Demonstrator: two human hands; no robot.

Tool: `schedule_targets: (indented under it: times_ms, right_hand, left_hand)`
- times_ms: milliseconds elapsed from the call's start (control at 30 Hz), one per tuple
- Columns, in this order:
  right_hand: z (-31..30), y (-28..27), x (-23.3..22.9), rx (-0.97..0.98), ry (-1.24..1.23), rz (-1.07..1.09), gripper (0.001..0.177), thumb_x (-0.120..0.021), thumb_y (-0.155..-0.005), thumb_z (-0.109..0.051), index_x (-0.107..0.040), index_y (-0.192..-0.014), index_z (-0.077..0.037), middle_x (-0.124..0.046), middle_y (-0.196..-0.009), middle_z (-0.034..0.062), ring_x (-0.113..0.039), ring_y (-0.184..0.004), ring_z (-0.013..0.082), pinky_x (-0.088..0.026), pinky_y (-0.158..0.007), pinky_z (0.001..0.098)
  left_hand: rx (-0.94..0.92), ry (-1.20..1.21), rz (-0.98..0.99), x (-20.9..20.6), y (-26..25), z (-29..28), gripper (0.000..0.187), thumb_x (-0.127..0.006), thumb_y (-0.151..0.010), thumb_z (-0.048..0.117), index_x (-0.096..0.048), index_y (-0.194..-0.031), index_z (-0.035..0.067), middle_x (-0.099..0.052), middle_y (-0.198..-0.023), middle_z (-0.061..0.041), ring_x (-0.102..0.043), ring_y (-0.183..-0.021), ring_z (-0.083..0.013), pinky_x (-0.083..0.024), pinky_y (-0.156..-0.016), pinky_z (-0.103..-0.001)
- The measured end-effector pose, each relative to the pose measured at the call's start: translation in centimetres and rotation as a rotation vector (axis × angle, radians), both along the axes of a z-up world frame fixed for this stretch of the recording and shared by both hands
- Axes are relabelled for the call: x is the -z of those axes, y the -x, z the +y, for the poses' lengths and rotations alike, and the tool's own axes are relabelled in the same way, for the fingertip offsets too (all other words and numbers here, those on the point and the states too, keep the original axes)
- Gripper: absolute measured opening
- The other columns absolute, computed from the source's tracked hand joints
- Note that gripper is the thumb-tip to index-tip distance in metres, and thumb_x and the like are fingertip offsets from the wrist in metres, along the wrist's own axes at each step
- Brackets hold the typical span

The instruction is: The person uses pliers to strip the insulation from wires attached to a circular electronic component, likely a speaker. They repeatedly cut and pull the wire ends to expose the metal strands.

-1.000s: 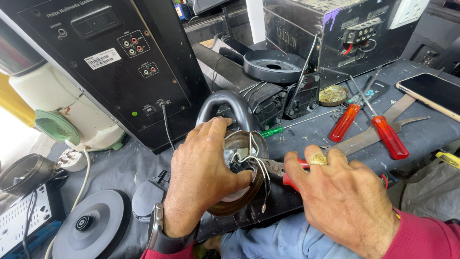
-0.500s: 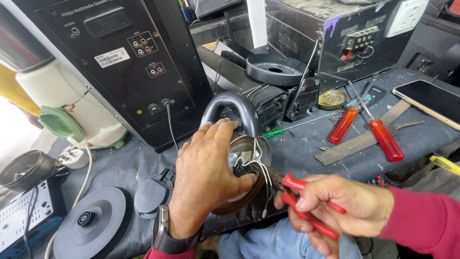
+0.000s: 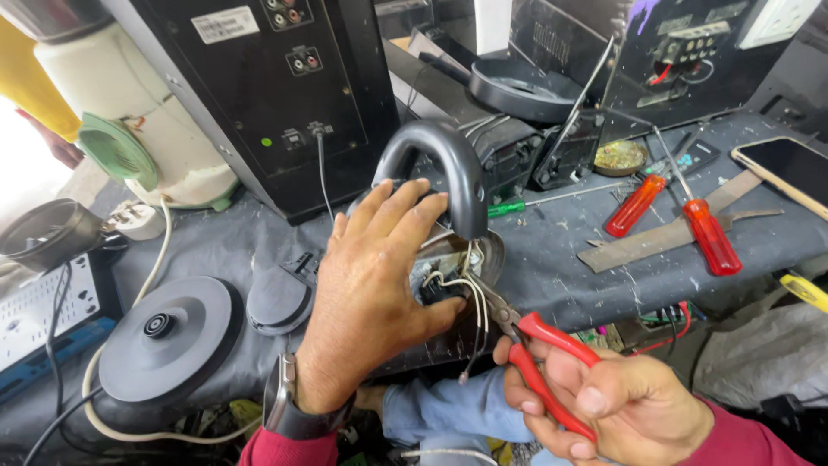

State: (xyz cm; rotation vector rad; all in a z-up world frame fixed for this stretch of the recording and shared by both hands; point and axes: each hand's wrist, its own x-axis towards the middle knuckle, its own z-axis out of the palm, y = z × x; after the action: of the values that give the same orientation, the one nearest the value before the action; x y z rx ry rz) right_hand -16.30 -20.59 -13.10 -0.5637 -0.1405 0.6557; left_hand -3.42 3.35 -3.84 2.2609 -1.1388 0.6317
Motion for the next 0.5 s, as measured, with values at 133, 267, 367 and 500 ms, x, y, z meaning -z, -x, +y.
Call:
schedule_targets:
  times_ms: [133,267,367,500]
  right_hand:
    - [-0.1,0.3,1.0,0.022,0.047,0.110,0.087,-0.068,-0.070,-0.009,-0.038,-0.152,-0.003,-0.052,-0.118,0.0185,-0.062,-0.093,0.0204,-0.052,-0.076,0.0259]
    - [-0.8,1.8,1.6,0.091,0.348,-0.012,0.085,-0.071,-0.073,-0.011,-0.033,-0.148,0.000,-0.054,-0.131,0.0163,-0.055,-0.123,0.0225,-0.047,-0.103,0.0284]
    - [-1.4,1.2,0.6,0.220,1.368,-0.825,0.093,-0.080,-0.072,-0.019,-0.038,-0.154,-0.005,-0.053,-0.134,0.0133,-0.055,-0.125,0.0258,-0.044,-0.098,0.0404]
    - [0.5,1.6,-1.2,0.286,2.486,-0.507,0.096,-0.077,-0.065,-0.040,-0.041,-0.153,-0.029,-0.055,-0.128,0.0006,-0.068,-0.109,0.0216,-0.058,-0.087,0.0369]
  left_hand:
    - [-0.019,0.029,0.002,-0.6,0.2,0.7,0.093,-0.094,-0.051,0.030,-0.058,-0.134,0.009,-0.054,-0.144,-0.015,-0.044,-0.137,-0.0440,-0.040,-0.101,-0.063]
    - [-0.033,0.079,-0.005,0.0,0.8,0.9,0.094,-0.093,-0.052,0.030,-0.056,-0.136,0.009,-0.054,-0.145,-0.015,-0.044,-0.139,-0.0435,-0.039,-0.103,-0.064]
    - [-0.104,0.100,-0.026,0.2,1.3,0.8,0.094,-0.094,-0.051,0.029,-0.057,-0.135,0.010,-0.055,-0.144,-0.015,-0.044,-0.138,-0.0439,-0.037,-0.101,-0.067]
    - [-0.150,0.110,-0.033,0.5,1.7,0.6,0.091,-0.092,-0.053,0.030,-0.057,-0.135,0.010,-0.056,-0.143,-0.015,-0.045,-0.137,-0.0435,-0.038,-0.100,-0.069]
